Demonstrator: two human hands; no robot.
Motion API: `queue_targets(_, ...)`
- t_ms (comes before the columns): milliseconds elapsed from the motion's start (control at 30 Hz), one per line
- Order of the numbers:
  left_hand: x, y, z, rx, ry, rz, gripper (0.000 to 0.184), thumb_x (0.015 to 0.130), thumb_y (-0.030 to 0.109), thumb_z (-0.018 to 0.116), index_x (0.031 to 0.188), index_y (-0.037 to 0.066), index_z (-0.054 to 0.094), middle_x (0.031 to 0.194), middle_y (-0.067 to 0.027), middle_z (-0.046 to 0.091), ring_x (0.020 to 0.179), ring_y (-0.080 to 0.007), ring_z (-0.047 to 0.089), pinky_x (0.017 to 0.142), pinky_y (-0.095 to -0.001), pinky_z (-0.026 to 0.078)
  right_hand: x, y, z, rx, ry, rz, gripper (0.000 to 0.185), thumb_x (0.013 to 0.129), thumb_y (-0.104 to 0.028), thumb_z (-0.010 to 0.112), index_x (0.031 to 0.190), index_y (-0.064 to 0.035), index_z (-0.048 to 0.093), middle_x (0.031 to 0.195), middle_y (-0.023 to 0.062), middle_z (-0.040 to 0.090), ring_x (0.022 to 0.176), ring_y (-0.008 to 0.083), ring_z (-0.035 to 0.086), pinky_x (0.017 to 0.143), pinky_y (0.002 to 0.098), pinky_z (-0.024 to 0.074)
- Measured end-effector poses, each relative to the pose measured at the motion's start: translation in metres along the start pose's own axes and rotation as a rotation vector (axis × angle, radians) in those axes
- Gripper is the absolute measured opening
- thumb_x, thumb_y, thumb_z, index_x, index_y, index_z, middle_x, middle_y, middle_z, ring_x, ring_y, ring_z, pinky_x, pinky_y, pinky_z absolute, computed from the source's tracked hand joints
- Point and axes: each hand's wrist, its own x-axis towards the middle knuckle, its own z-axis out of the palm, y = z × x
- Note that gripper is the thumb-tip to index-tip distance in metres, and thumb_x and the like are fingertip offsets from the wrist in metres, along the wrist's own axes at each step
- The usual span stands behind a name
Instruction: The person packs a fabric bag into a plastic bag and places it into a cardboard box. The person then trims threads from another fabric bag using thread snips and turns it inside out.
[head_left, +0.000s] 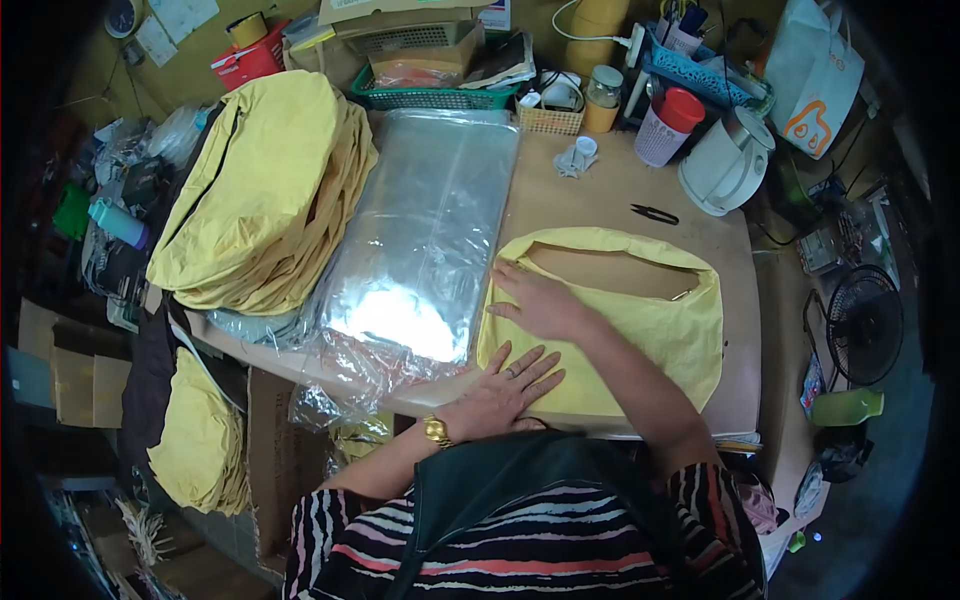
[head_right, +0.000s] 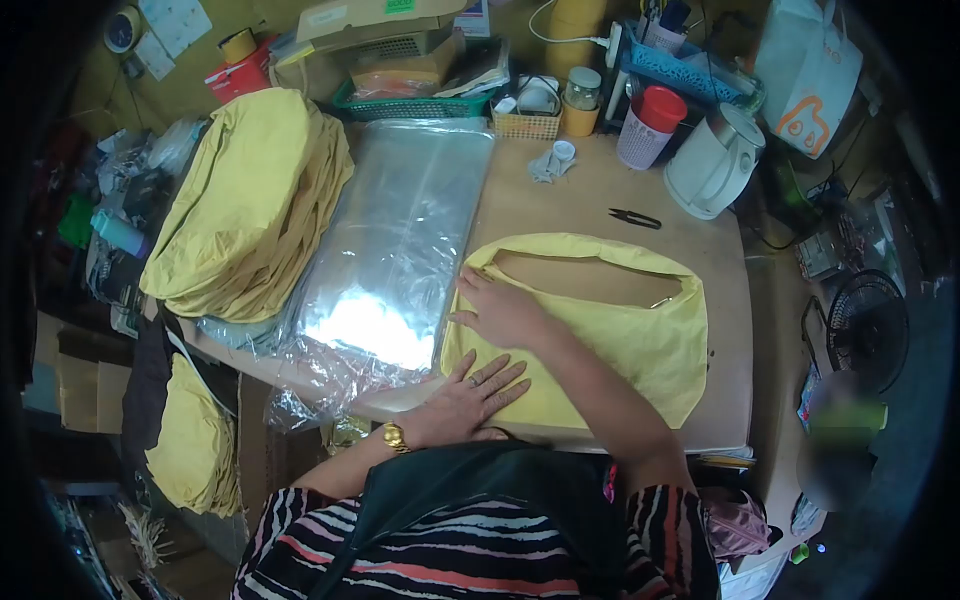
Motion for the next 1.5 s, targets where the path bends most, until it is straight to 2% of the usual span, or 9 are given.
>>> queue_targets(100, -0.001, -0.013, -0.079, -0.763, -0.078, -0.195, 0.043, 0.089, 0.025, 0.063, 0.126, 0.004, 0.059, 0.108, -0.0126, 0.066, 0.101, -0.0299, 0.061, 0.096, -0.0445, 0.044, 0.032, 0.051, -0.054, 0.632, -0.104, 0.443, 0.031, 0.090, -0.025, 0.060, 0.114, -0.0068, 0.066, 0.096, 0.0151, 0.069, 0.091, 0.0257, 0.067, 0.081, 0.0359, 0.0509)
queue_targets(233, -0.012, 0.030, -0.187, -0.156, 1.204, -0.142, 0.016, 0.084, 0.015, 0.061, 0.075, 0.002, 0.066, 0.075, -0.0122, 0.060, 0.074, -0.0261, 0.058, 0.081, -0.0463, 0.047, 0.069, 0.170, -0.044, 0.187, 0.286, 0.444, 0.021, 0.082, -0.013, 0.067, 0.102, -0.0082, 0.070, 0.090, 0.0125, 0.067, 0.082, 0.0234, 0.066, 0.076, 0.0324, 0.0516)
queue_targets(300, 0.000, 0.037, -0.228, -0.145, 1.599, 0.336, 0.022, 0.084, 0.026, 0.062, 0.089, 0.005, 0.062, 0.084, -0.0105, 0.056, 0.083, -0.0265, 0.052, 0.087, -0.0499, 0.038, 0.086, 0.188, -0.024, -0.014, 0.283, 0.419, 0.020, 0.081, -0.016, 0.068, 0.099, -0.0089, 0.070, 0.093, 0.0135, 0.066, 0.086, 0.0258, 0.065, 0.078, 0.0348, 0.0512)
queue_targets(567, -0.001, 0.061, -0.267, 0.118, 1.767, 0.608, 0.038, 0.080, 0.037, 0.066, 0.103, 0.009, 0.057, 0.094, -0.0086, 0.052, 0.091, -0.0277, 0.045, 0.093, -0.0502, 0.031, 0.123, 0.202, -0.059, -0.149, 0.224, 0.445, 0.017, 0.086, -0.021, 0.064, 0.099, -0.0090, 0.064, 0.103, 0.0145, 0.061, 0.097, 0.0276, 0.063, 0.081, 0.0387, 0.0507)
queue_targets(633, 0.001, 0.063, -0.268, 0.172, 1.802, 0.577, 0.039, 0.079, 0.037, 0.067, 0.103, 0.009, 0.057, 0.094, -0.0086, 0.052, 0.091, -0.0280, 0.046, 0.092, -0.0491, 0.032, 0.113, 0.204, -0.083, 1.362, 0.329, 0.545, 0.019, 0.091, -0.018, 0.060, 0.106, -0.0074, 0.057, 0.095, 0.0091, 0.062, 0.084, 0.0185, 0.064, 0.072, 0.0321, 0.0524)
queue_targets(767, 0.025, 0.059, -0.251, 0.386, 2.001, 0.298, 0.041, 0.076, 0.037, 0.069, 0.103, 0.010, 0.057, 0.095, -0.0084, 0.051, 0.090, -0.0286, 0.046, 0.092, -0.0469, 0.033, 0.076, 0.199, -0.101, 0.982, 0.251, 0.609, 0.019, 0.093, -0.014, 0.059, 0.109, -0.0060, 0.052, 0.091, 0.0051, 0.063, 0.075, 0.0118, 0.063, 0.063, 0.0262, 0.0513)
queue_targets(1033, 0.102, 0.016, 0.013, -0.321, 0.100, -0.091, 0.056, 0.088, 0.034, 0.063, 0.135, 0.010, 0.045, 0.142, -0.0146, 0.040, 0.133, -0.0333, 0.037, 0.107, -0.0524, 0.031, -0.025, 0.156, -0.115, 1.404, 0.344, 0.528, 0.019, 0.089, -0.006, 0.062, 0.107, -0.0029, 0.059, 0.093, 0.0058, 0.066, 0.071, 0.0113, 0.062, 0.059, 0.0238, 0.0509)
queue_targets(1333, 0.075, 0.022, 0.006, 0.012, -0.405, -0.318, 0.070, 0.084, 0.052, 0.060, 0.143, 0.019, 0.041, 0.148, -0.0157, 0.033, 0.142, -0.0345, 0.023, 0.107, -0.0648, 0.023, -0.119, 0.100, -0.105, 1.047, -0.138, 0.641, 0.017, 0.090, 0.000, 0.058, 0.107, 0.0002, 0.063, 0.095, 0.0032, 0.063, 0.081, 0.0083, 0.060, 0.070, 0.0233, 0.0493)
queue_targets(1500, 0.064, 0.024, 0.028, 0.132, -0.095, -0.324, 0.066, 0.086, 0.056, 0.055, 0.143, 0.026, 0.041, 0.149, -0.0168, 0.029, 0.140, -0.0412, 0.023, 0.102, -0.0691, 0.025, -0.101, 0.056, -0.073, 0.473, 0.091, 0.273, 0.013, 0.083, 0.002, 0.062, 0.094, -0.0044, 0.065, 0.088, 0.0057, 0.060, 0.079, 0.0181, 0.062, 0.071, 0.0292, 0.0497)
